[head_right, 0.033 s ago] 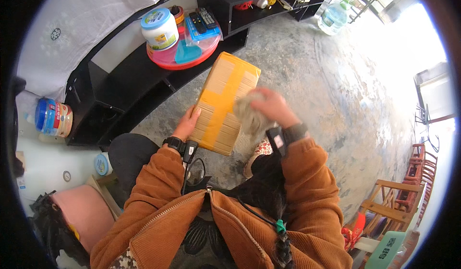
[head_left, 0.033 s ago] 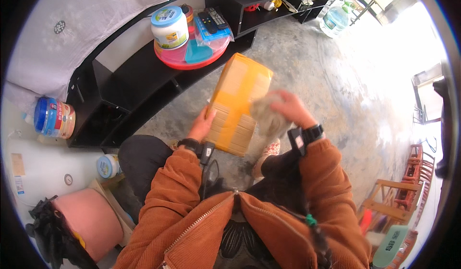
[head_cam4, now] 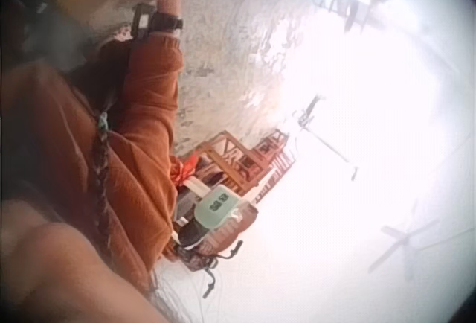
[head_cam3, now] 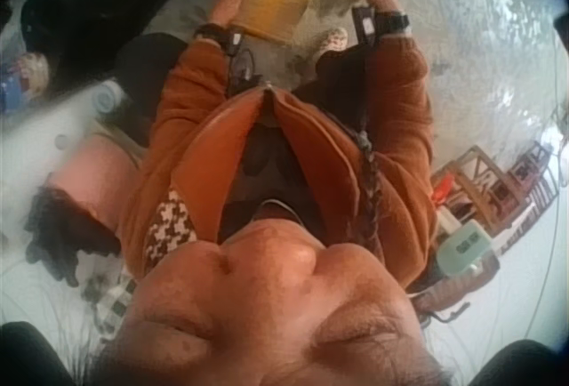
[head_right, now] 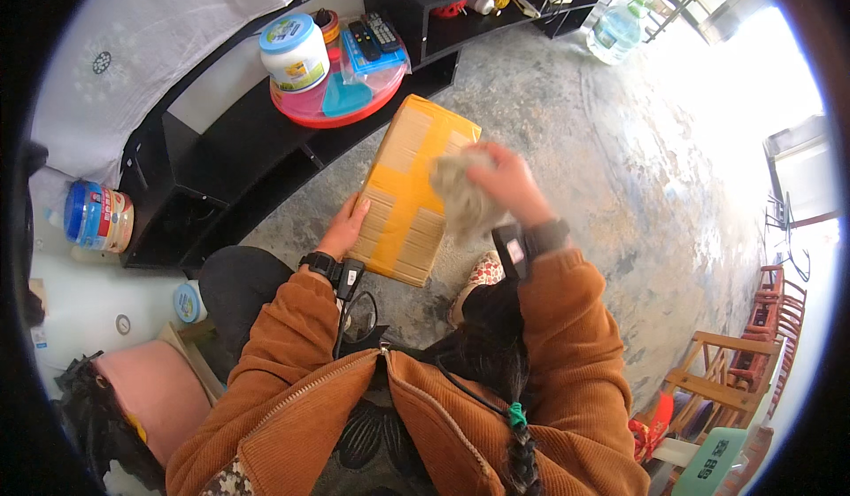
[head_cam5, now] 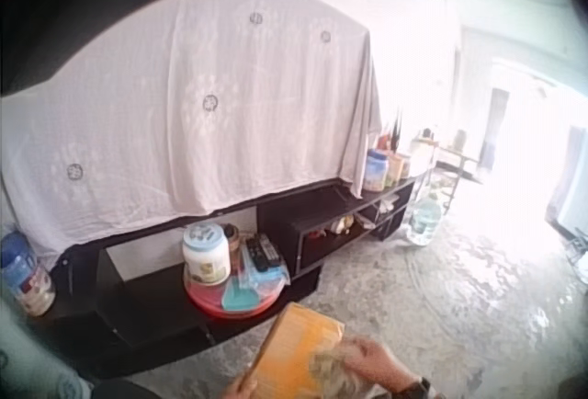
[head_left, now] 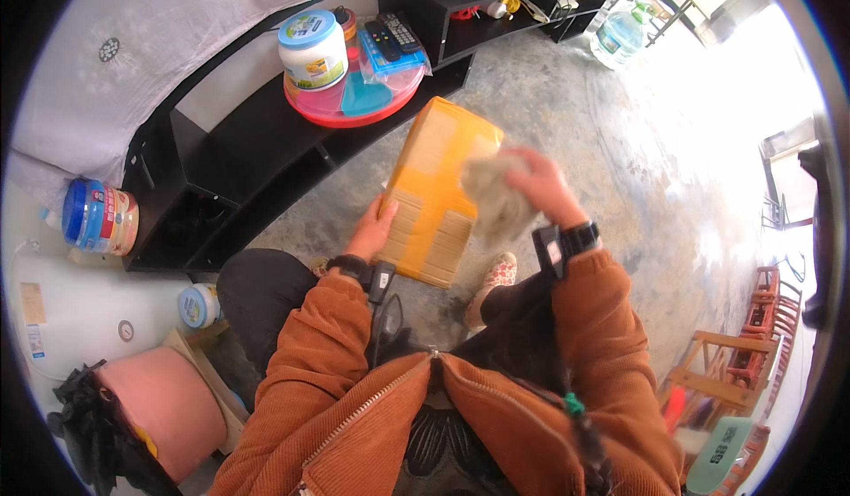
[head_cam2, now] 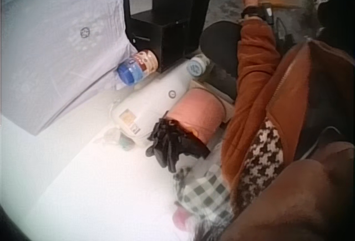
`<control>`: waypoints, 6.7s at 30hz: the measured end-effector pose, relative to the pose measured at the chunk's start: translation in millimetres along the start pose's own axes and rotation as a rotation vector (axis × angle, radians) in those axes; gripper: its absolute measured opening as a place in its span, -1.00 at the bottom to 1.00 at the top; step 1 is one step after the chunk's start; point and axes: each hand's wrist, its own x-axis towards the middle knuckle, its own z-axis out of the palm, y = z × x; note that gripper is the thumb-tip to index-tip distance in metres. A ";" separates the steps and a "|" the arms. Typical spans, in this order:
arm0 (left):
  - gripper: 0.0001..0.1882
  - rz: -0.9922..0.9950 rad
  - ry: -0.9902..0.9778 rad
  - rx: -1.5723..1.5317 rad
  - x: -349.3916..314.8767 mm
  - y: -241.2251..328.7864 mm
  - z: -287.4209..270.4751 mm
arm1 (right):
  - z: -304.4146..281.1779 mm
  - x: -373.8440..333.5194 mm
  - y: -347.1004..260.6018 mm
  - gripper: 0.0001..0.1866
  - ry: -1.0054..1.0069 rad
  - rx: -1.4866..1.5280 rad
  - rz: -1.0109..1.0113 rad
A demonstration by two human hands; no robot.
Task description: The person wipes several plastic containers and a yellow box with a cloth, then wipes the shelf surface. The person handles the items one at a time, moving them aside to clean the shelf and returning them afterward.
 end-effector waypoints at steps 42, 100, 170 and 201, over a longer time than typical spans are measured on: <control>-0.31 -0.019 -0.071 -0.091 5.6 -5.3 -8.8 | 14.8 104.2 49.1 -0.44 0.475 -0.486 -0.271; -0.18 -0.347 -0.408 -0.729 5.2 -4.6 -16.1 | 79.0 10.0 165.8 -0.20 -0.330 0.210 0.345; -0.28 0.036 -0.215 -0.650 2.1 146.3 -59.7 | 49.8 67.0 -130.9 -0.48 -0.373 0.616 -0.127; -0.68 0.312 0.623 -0.704 -32.5 102.5 -247.7 | 340.9 123.9 -173.9 -0.32 -1.026 0.475 0.163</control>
